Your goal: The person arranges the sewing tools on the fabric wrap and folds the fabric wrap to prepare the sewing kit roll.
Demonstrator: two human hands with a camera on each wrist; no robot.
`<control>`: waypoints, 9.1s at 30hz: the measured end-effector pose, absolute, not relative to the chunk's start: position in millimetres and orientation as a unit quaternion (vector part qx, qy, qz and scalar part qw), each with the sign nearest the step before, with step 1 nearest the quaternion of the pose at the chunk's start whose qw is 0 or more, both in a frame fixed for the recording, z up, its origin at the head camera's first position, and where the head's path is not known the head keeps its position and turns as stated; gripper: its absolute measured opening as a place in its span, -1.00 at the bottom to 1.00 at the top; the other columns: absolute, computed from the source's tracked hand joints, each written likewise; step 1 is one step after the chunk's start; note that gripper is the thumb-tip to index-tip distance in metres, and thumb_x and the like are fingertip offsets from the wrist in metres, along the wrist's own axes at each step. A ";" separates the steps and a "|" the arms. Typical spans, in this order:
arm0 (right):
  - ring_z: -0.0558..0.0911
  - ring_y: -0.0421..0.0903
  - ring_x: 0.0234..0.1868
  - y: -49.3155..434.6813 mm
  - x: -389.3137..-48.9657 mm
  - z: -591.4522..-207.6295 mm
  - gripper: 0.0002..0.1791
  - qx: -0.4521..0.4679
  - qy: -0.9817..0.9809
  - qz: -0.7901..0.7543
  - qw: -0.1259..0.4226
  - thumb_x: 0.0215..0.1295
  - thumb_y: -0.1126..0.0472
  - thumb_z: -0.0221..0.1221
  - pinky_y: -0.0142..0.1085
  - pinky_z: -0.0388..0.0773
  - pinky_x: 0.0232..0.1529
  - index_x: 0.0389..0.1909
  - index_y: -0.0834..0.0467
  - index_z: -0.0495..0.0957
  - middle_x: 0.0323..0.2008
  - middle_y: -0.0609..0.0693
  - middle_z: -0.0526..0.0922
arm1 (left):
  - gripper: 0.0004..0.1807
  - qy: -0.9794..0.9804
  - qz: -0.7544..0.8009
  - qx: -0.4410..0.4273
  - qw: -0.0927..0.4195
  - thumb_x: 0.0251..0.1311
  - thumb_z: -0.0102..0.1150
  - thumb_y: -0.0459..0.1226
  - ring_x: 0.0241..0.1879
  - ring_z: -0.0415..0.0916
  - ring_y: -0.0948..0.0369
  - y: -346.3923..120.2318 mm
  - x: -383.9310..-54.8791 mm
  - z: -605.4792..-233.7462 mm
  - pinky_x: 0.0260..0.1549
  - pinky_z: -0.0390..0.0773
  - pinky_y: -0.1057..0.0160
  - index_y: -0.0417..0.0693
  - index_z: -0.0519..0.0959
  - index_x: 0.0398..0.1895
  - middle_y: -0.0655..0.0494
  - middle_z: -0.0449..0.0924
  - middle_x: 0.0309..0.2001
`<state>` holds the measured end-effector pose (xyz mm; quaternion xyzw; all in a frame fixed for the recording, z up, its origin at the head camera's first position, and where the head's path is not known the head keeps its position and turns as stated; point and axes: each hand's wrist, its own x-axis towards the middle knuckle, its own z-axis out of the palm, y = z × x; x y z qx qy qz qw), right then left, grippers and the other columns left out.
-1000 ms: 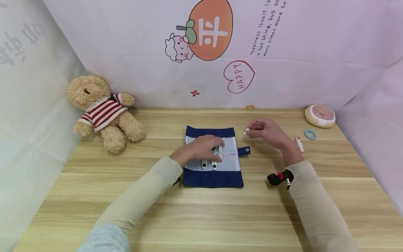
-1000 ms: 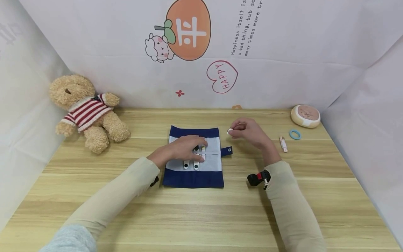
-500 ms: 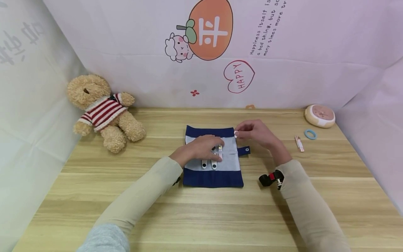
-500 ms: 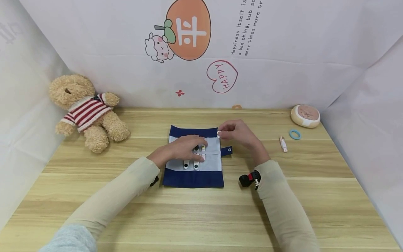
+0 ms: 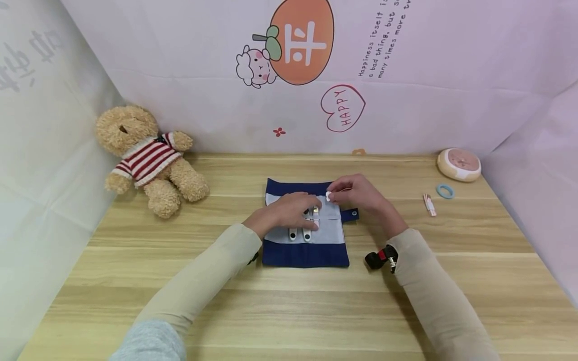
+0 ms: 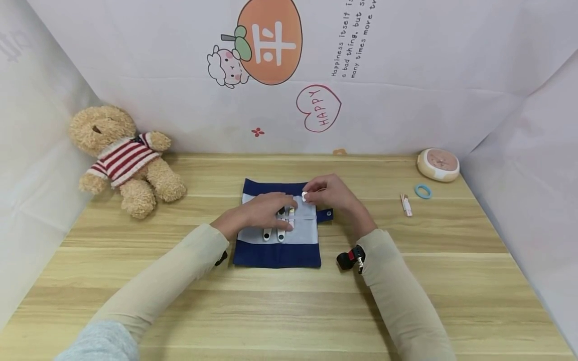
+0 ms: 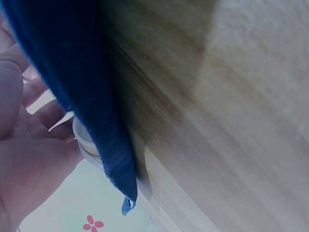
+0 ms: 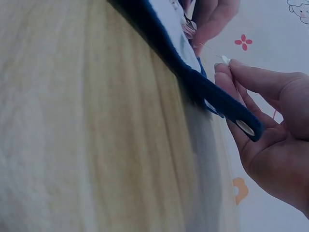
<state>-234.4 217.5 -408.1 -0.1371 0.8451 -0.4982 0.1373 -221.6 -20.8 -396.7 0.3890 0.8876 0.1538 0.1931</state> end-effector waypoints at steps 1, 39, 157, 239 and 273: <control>0.66 -0.01 -0.27 216.7 -234.6 -408.7 -0.81 -0.142 0.845 -0.498 0.138 0.36 0.32 0.31 -0.27 0.68 -0.22 -0.08 0.31 0.69 -0.23 0.17 0.69 | -0.37 0.888 0.154 0.389 0.192 0.33 0.31 0.03 0.45 0.22 0.07 -20.8 -221.6 -396.9 0.39 0.25 0.05 0.02 0.46 0.39 0.10 0.41 0.40; 0.66 0.03 -0.31 203.1 -240.4 -413.0 -0.88 -0.167 0.847 -0.473 0.178 0.37 0.45 0.23 -0.24 0.65 -0.27 -0.12 0.38 0.64 -0.28 0.20 0.70 | -0.30 0.895 0.151 0.372 0.197 0.31 0.31 0.06 0.48 0.17 0.06 -20.1 -221.2 -397.9 0.37 0.27 0.03 0.01 0.41 0.44 0.06 0.36 0.44; 0.58 0.07 -0.14 255.3 -231.6 -394.6 -0.68 -0.142 0.891 -0.414 0.116 0.48 0.14 0.20 -0.16 0.58 -0.13 0.07 0.27 0.65 -0.06 0.17 0.68 | -0.28 0.887 0.198 0.376 0.180 0.33 0.30 0.04 0.39 0.31 0.14 -23.7 -227.8 -400.6 0.32 0.33 0.15 -0.05 0.39 0.46 0.06 0.41 0.40; 0.67 -0.15 -0.27 394.0 -204.9 -395.1 -0.62 -0.013 0.890 -0.431 0.152 0.43 0.32 0.22 -0.23 0.69 -0.17 0.08 0.50 0.40 -0.10 0.27 0.55 | -0.25 0.913 0.074 0.378 0.137 0.33 0.15 0.23 0.46 0.17 0.03 -1.7 -208.4 -410.0 0.37 0.27 0.01 0.07 0.40 0.47 0.03 0.26 0.49; 0.67 -0.15 -0.19 299.7 -220.9 -386.3 -0.58 -0.084 0.814 -0.561 0.123 0.42 0.44 0.16 -0.17 0.68 -0.07 0.22 0.53 0.38 0.04 0.34 0.50 | -0.47 0.903 0.081 0.400 0.134 0.39 0.19 0.11 0.49 0.11 -0.07 0.9 -212.4 -404.8 0.38 0.24 -0.10 0.25 0.53 0.37 -0.08 0.22 0.51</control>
